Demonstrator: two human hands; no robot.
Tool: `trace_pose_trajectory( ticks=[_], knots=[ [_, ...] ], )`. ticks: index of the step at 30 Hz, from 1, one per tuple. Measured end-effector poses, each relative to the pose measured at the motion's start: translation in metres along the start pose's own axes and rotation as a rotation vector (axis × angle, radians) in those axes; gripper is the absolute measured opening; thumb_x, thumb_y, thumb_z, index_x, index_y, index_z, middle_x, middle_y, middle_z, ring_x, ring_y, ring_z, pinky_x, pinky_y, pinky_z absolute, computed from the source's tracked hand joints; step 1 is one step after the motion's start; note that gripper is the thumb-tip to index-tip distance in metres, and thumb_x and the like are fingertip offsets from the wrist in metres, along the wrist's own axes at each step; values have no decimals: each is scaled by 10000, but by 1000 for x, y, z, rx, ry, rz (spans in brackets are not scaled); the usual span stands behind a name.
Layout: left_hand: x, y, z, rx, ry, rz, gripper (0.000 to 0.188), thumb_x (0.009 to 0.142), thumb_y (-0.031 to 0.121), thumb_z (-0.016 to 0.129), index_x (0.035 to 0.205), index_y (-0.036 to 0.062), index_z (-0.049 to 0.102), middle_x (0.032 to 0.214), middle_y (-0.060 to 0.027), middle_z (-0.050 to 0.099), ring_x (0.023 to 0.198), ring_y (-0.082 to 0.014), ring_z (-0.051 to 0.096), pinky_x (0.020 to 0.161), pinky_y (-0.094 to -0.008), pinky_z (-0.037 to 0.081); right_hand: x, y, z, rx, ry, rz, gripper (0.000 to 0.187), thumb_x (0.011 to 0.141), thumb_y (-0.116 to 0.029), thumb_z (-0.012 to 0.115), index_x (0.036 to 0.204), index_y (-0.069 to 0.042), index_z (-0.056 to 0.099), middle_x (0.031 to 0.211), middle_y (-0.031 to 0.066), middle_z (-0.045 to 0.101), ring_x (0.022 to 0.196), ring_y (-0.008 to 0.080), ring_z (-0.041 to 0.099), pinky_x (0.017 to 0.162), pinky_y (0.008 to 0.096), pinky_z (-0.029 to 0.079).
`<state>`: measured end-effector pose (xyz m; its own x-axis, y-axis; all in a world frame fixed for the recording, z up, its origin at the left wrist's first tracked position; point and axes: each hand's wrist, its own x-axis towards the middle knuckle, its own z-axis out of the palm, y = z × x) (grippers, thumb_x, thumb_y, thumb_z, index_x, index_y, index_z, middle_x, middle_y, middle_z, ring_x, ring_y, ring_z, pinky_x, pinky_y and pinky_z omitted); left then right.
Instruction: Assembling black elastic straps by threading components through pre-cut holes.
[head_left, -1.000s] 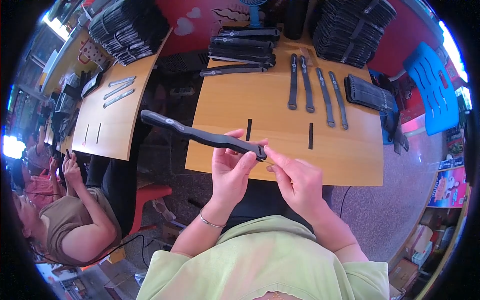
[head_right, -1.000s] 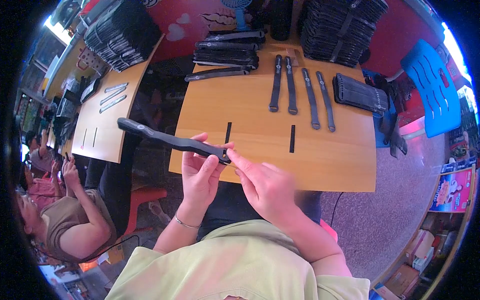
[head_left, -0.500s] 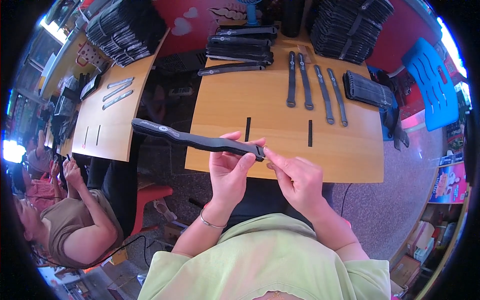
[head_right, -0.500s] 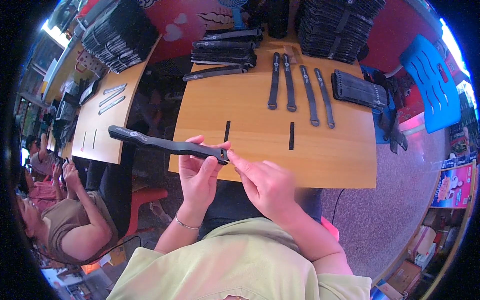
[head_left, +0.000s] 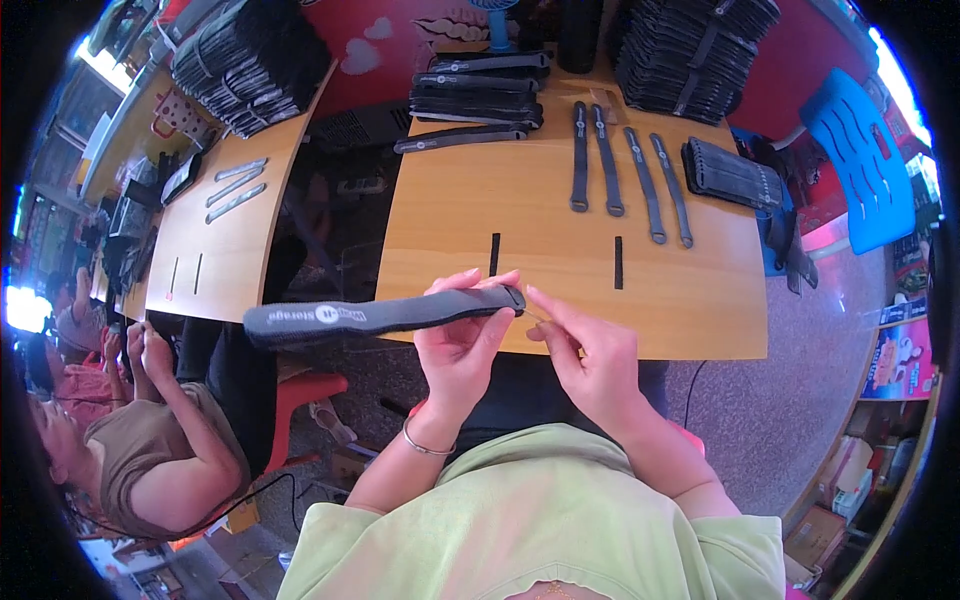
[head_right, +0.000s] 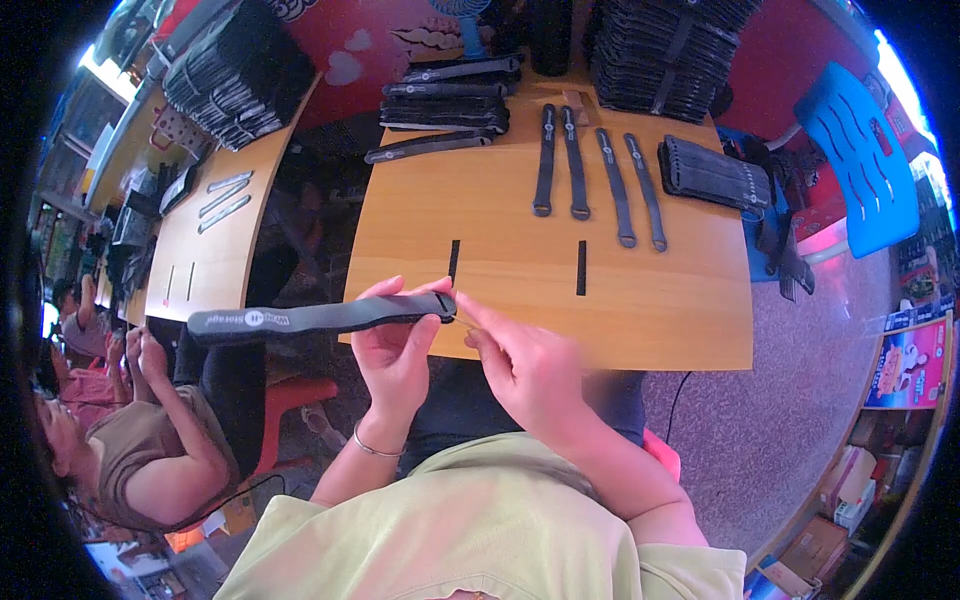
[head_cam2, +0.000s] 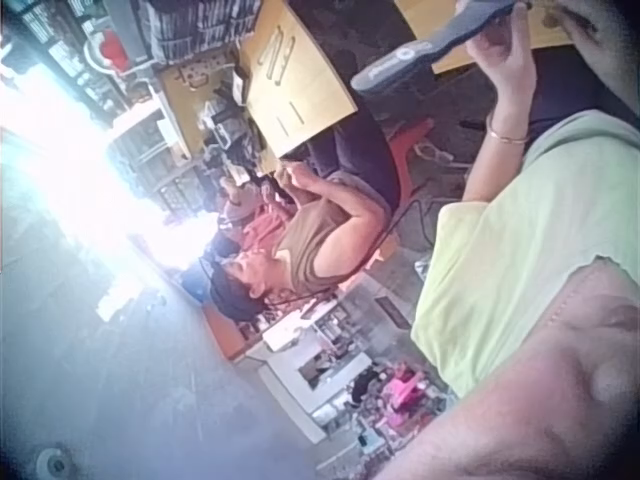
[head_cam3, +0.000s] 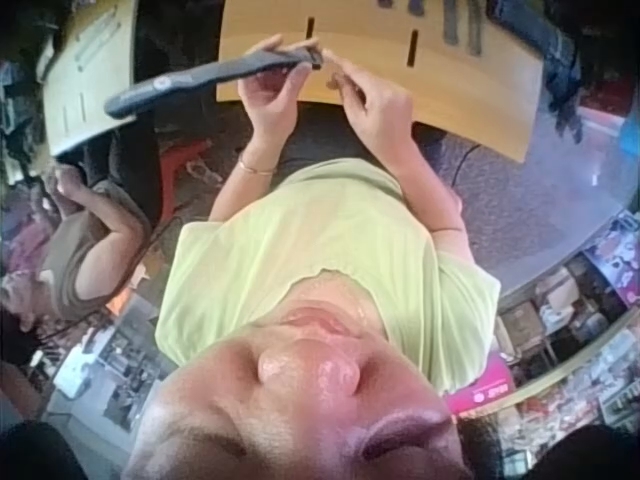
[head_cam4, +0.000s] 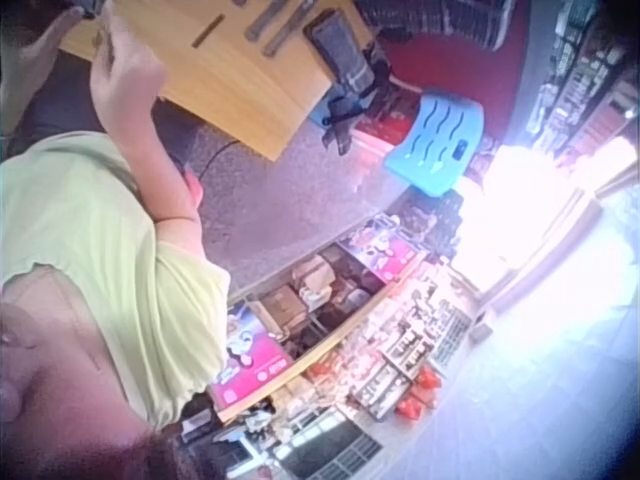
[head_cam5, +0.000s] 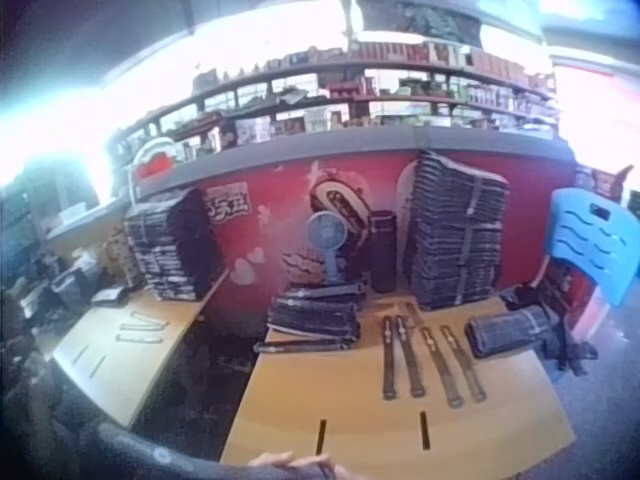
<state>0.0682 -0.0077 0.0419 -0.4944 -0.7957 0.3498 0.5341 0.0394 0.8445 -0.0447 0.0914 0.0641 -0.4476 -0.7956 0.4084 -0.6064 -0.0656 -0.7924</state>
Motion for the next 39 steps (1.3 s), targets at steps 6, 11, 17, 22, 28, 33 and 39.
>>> trace_pose_trajectory(
  ticks=[6,11,17,22,28,33,39],
  knots=[
    [-2,-4,-7,229,-72,160,444,818,-134,604,1207,17,453,1137,-156,552,1103,-288,583,924,-364,489,-1,-5,2,341,-101,291,385,874,-16,573,1245,-122,574,728,61,683,535,85,581,497,251,436],
    [-4,-1,0,164,9,128,402,807,-142,610,1153,14,478,1058,-117,513,1102,-303,583,917,-371,494,2,-6,2,322,-111,249,343,911,-37,547,1246,-109,560,717,27,671,599,41,576,528,229,434],
    [-8,-9,-3,391,-62,333,411,793,-143,625,1140,25,481,1015,-111,522,1101,-308,585,855,-341,523,0,-5,10,946,-163,594,301,945,-56,509,1245,-68,530,758,37,663,497,19,442,450,155,293],
    [-2,-1,2,-64,52,-168,393,863,-75,578,1204,19,410,1108,-176,607,1061,-297,610,890,-370,512,-3,10,19,487,2,174,257,920,3,530,1172,-15,575,789,54,677,655,82,636,538,189,446],
    [-1,-10,0,-41,122,-210,374,858,-70,589,1187,-8,421,1143,-192,596,1061,-259,610,909,-359,506,7,7,23,210,19,160,153,861,-24,612,1010,-26,648,757,121,682,666,206,691,547,281,512],
    [-4,-11,-6,49,80,-223,431,825,-85,620,1228,-63,471,1159,-174,596,1098,-252,593,908,-337,504,9,8,21,164,-57,121,161,871,-46,599,1024,-28,645,748,127,677,652,223,685,542,303,509],
    [9,-4,-23,194,-209,-268,320,838,-91,607,1154,-58,569,1101,-98,605,1027,-174,614,903,-286,498,10,24,11,385,-198,315,141,894,-51,577,1013,-26,648,737,107,681,656,180,687,544,267,499]
  ],
)
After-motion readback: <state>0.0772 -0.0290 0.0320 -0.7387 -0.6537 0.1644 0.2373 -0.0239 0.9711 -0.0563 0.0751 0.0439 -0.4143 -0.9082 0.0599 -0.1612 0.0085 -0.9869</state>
